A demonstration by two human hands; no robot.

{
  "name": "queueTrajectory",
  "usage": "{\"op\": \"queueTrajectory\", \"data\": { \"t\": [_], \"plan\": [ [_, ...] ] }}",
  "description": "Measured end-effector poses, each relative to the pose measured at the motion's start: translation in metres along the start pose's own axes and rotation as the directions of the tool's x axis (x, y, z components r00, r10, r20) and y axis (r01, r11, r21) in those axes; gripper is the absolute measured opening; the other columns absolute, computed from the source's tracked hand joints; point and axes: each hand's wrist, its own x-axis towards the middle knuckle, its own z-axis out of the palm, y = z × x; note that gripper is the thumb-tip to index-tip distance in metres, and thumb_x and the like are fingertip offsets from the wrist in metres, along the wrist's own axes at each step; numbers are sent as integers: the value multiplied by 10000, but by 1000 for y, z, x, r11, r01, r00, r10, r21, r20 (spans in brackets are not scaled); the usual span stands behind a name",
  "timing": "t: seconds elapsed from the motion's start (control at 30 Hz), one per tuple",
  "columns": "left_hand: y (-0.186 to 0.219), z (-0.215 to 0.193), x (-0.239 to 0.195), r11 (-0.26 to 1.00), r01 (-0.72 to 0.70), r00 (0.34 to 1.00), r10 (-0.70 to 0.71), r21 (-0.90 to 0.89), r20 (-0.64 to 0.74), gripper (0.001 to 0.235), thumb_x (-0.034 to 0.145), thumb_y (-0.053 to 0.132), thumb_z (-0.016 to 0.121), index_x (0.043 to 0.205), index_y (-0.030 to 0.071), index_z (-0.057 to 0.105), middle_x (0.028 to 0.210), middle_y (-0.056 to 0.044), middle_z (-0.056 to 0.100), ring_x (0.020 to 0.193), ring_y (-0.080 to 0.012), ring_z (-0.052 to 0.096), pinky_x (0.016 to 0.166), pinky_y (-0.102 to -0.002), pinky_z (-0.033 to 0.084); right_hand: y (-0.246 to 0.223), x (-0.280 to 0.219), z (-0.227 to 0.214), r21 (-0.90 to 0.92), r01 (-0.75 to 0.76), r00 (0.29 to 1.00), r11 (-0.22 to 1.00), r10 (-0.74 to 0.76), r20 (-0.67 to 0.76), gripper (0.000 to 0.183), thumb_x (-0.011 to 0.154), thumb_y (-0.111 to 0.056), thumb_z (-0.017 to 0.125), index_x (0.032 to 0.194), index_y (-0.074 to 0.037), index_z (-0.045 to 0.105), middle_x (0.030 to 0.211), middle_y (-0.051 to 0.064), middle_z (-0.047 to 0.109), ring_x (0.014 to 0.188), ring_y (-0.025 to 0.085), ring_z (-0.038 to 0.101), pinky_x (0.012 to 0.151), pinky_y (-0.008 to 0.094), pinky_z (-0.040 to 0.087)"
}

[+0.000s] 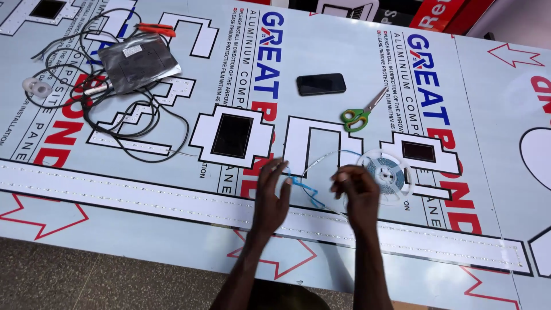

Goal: Preparing and installing LED strips onto a sign template by cutting them to size and adhering them to the surface.

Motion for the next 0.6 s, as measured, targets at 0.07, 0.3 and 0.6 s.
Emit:
{"op": "queueTrajectory", "data": {
  "t": [0.07, 0.3, 0.6],
  "plan": [
    [13, 16, -5, 983, 17, 1000, -16, -180, 9, 331, 1167, 184, 602, 1441, 25, 699, 1401, -229, 698, 1375, -410, 680, 1147, -536, 580, 13, -19, 30, -68, -86, 980, 994, 97, 176, 81, 1050, -4, 747, 1124, -7, 779, 871, 217, 804, 673, 254, 774, 568, 323, 621],
    [-21, 22, -49, 696, 273, 956, -273, -664, 107, 209, 1078, 76, 788, 1237, -55, 746, 981, -190, 786, 849, -226, 770, 751, -372, 639, 17, -59, 49, -256, -80, 875, 963, 191, 444, 456, 1094, 58, 608, 1536, -38, 664, 968, 201, 811, 748, 235, 743, 721, 421, 615],
    [-32, -1, -70, 719, 363, 864, -499, -593, -75, 75, 997, 51, 774, 1045, 44, 832, 1065, -97, 836, 1041, -248, 783, 936, -402, 639, 21, -69, 56, -347, -53, 754, 936, 265, 600, 416, 1095, -181, 699, 1507, -125, 698, 986, 51, 839, 674, 162, 722, 690, 316, 635]
  ]
}}
